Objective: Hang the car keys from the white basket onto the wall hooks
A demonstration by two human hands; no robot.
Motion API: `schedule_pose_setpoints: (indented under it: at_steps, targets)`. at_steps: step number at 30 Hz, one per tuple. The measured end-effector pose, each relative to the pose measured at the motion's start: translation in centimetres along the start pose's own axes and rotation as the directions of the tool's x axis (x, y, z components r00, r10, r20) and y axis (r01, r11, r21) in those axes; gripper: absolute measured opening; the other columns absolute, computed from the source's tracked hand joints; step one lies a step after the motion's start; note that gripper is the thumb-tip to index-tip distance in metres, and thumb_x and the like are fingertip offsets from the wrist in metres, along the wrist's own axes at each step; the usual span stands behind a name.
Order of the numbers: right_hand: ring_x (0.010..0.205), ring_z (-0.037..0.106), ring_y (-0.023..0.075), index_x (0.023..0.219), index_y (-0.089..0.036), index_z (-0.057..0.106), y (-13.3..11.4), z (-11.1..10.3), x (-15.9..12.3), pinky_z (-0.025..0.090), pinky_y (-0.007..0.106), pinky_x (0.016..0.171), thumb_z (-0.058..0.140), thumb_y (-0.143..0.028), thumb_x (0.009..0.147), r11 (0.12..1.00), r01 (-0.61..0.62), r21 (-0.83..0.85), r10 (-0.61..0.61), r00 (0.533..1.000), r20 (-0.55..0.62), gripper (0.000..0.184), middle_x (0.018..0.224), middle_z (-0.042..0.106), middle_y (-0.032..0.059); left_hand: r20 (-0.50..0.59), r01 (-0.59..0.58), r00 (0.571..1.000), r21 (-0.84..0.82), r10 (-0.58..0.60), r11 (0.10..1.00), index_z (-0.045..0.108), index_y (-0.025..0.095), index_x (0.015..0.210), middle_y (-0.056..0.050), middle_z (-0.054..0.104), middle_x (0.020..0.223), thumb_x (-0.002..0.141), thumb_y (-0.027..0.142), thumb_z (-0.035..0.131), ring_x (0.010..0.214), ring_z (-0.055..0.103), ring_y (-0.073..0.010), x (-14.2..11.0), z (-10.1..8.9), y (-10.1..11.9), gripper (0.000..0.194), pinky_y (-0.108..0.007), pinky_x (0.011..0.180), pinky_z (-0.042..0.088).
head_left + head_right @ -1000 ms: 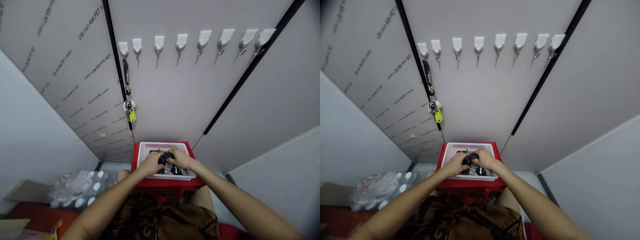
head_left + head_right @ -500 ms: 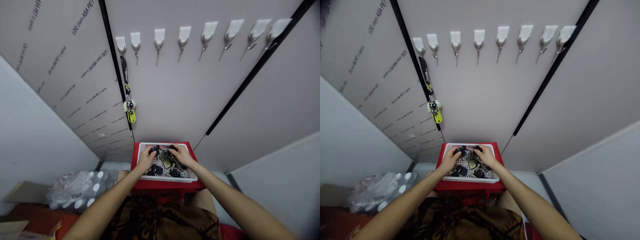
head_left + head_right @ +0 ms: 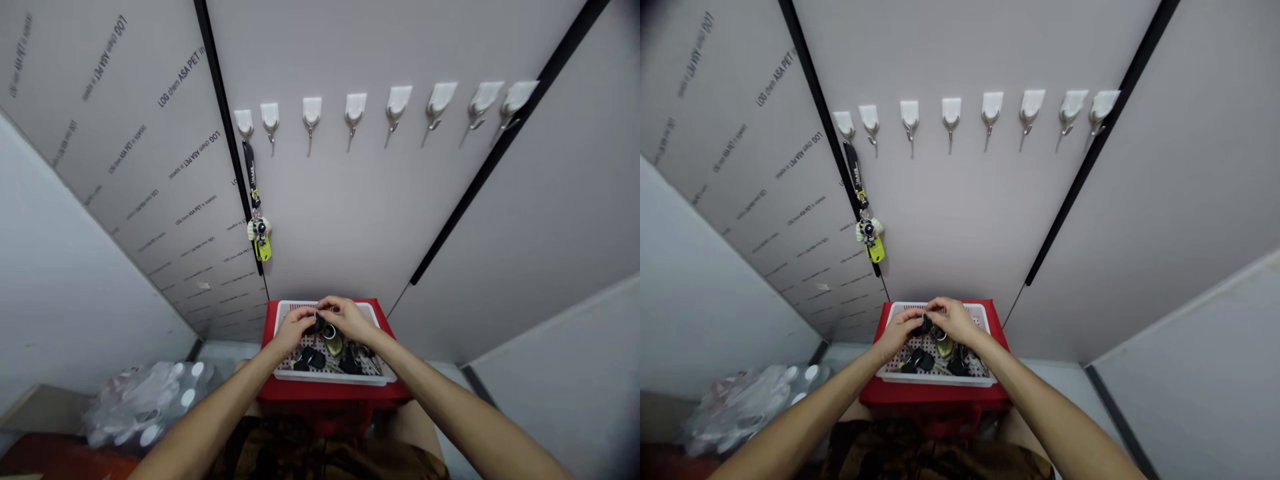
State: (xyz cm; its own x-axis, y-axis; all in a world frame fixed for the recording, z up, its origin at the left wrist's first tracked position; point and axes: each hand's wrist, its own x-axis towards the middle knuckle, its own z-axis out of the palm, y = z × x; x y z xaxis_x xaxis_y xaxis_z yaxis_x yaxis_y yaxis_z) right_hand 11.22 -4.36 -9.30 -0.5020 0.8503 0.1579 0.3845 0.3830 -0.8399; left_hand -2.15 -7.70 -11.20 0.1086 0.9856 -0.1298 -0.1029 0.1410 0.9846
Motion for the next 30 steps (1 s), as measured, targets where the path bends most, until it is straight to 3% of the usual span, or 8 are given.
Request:
schedule_pose_setpoints:
  at_steps: [4, 7, 11, 14, 17, 20, 25, 30]
  targets:
    - [0.062, 0.046, 0.0104, 0.059, -0.016, 0.052, -1.3, -1.3, 0.5, 0.036, 0.022, 0.059, 0.045, -0.022, 0.063, 0.984, 0.046, -0.171, -0.069, 0.989, -0.128, 0.01, 0.061, 0.052, -0.0004, -0.028, -0.068, 0.997, 0.049, 0.069, 0.996, 0.054, 0.013, 0.075, -0.001, 0.057, 0.071, 0.058, 0.015, 0.048, 0.066, 0.049, -0.0097, 0.5, -0.2, 1.3, 0.019, -0.023, 0.065, 0.038]
    - [0.048, 0.042, 0.0075, 0.06, -0.015, 0.049, -2.4, -2.1, 1.1, 0.034, 0.02, 0.048, 0.042, -0.024, 0.065, 0.997, -0.004, -0.071, -0.005, 0.991, -0.135, 0.012, 0.051, 0.047, -0.003, -0.065, -0.162, 0.984, 0.078, 0.168, 0.984, 0.05, 0.013, 0.084, -0.005, 0.054, 0.086, 0.058, 0.017, 0.05, 0.077, 0.049, -0.0116, 1.1, -0.3, 2.8, 0.027, -0.025, 0.071, 0.037]
    - [0.045, 0.041, 0.0059, 0.059, -0.015, 0.047, -4.2, -2.7, 2.5, 0.034, 0.018, 0.045, 0.043, -0.026, 0.064, 0.998, 0.025, 0.06, -0.019, 0.994, -0.11, 0.013, 0.049, 0.046, -0.0044, 0.049, -0.349, 0.937, 0.12, 0.346, 0.929, 0.046, 0.015, 0.093, -0.006, 0.05, 0.098, 0.055, 0.017, 0.055, 0.09, 0.044, -0.0136, 1.8, 0.2, 4.8, 0.038, -0.026, 0.079, 0.033]
    - [0.044, 0.042, 0.0058, 0.06, -0.015, 0.047, -6.3, -3.4, 4.1, 0.036, 0.018, 0.044, 0.044, -0.026, 0.062, 0.99, 0.078, 0.114, -0.061, 0.987, -0.148, 0.012, 0.049, 0.047, -0.0042, 0.045, -0.391, 0.92, 0.159, 0.389, 0.906, 0.049, 0.014, 0.083, -0.002, 0.054, 0.08, 0.058, 0.02, 0.053, 0.075, 0.049, -0.0114, 2.4, 0.9, 6.6, 0.026, -0.025, 0.071, 0.037]
    - [0.04, 0.041, 0.006, 0.06, -0.015, 0.048, -9.1, -4.6, 6.3, 0.036, 0.018, 0.041, 0.045, -0.026, 0.061, 0.986, 0.127, 0.108, -0.105, 0.976, -0.189, 0.011, 0.046, 0.048, -0.0044, -0.027, -0.356, 0.933, 0.061, 0.358, 0.933, 0.046, 0.013, 0.085, 0.002, 0.051, 0.064, 0.059, 0.024, 0.051, 0.051, 0.047, -0.0062, 2.9, 0.8, 9.4, 0.029, -0.02, 0.052, 0.038]
    - [0.041, 0.044, 0.0066, 0.058, -0.014, 0.048, -12.5, -6.3, 8.9, 0.038, 0.019, 0.044, 0.046, -0.025, 0.059, 0.976, 0.207, 0.066, -0.174, 0.928, -0.33, 0.011, 0.044, 0.048, -0.0044, -0.095, -0.411, 0.909, -0.059, 0.405, 0.91, 0.043, 0.015, 0.088, 0.003, 0.049, 0.062, 0.058, 0.026, 0.053, 0.044, 0.044, -0.0038, 3.4, 0.2, 13.5, 0.033, -0.017, 0.044, 0.033]
    - [0.042, 0.047, 0.0073, 0.062, -0.014, 0.051, -17.9, -8.2, 12.7, 0.038, 0.02, 0.045, 0.045, -0.022, 0.059, 0.957, 0.285, -0.057, -0.276, 0.83, -0.484, 0.01, 0.047, 0.049, -0.0034, -0.128, -0.485, 0.873, -0.137, 0.471, 0.864, 0.046, 0.013, 0.074, 0.003, 0.048, 0.058, 0.062, 0.028, 0.048, 0.042, 0.043, -0.0023, 4.0, -0.8, 20.4, 0.019, -0.015, 0.04, 0.03]
    - [0.045, 0.048, 0.0074, 0.069, -0.014, 0.054, -21.0, -8.4, 14.8, 0.04, 0.022, 0.051, 0.043, -0.017, 0.06, 0.931, 0.283, -0.232, -0.365, 0.77, -0.524, 0.015, 0.055, 0.054, -0.0013, -0.226, -0.498, 0.862, -0.206, 0.454, 0.842, 0.046, 0.012, 0.064, 0.003, 0.047, 0.053, 0.064, 0.027, 0.048, 0.038, 0.04, -0.0014, 4.4, -1.3, 23.8, 0.016, -0.015, 0.037, 0.028]
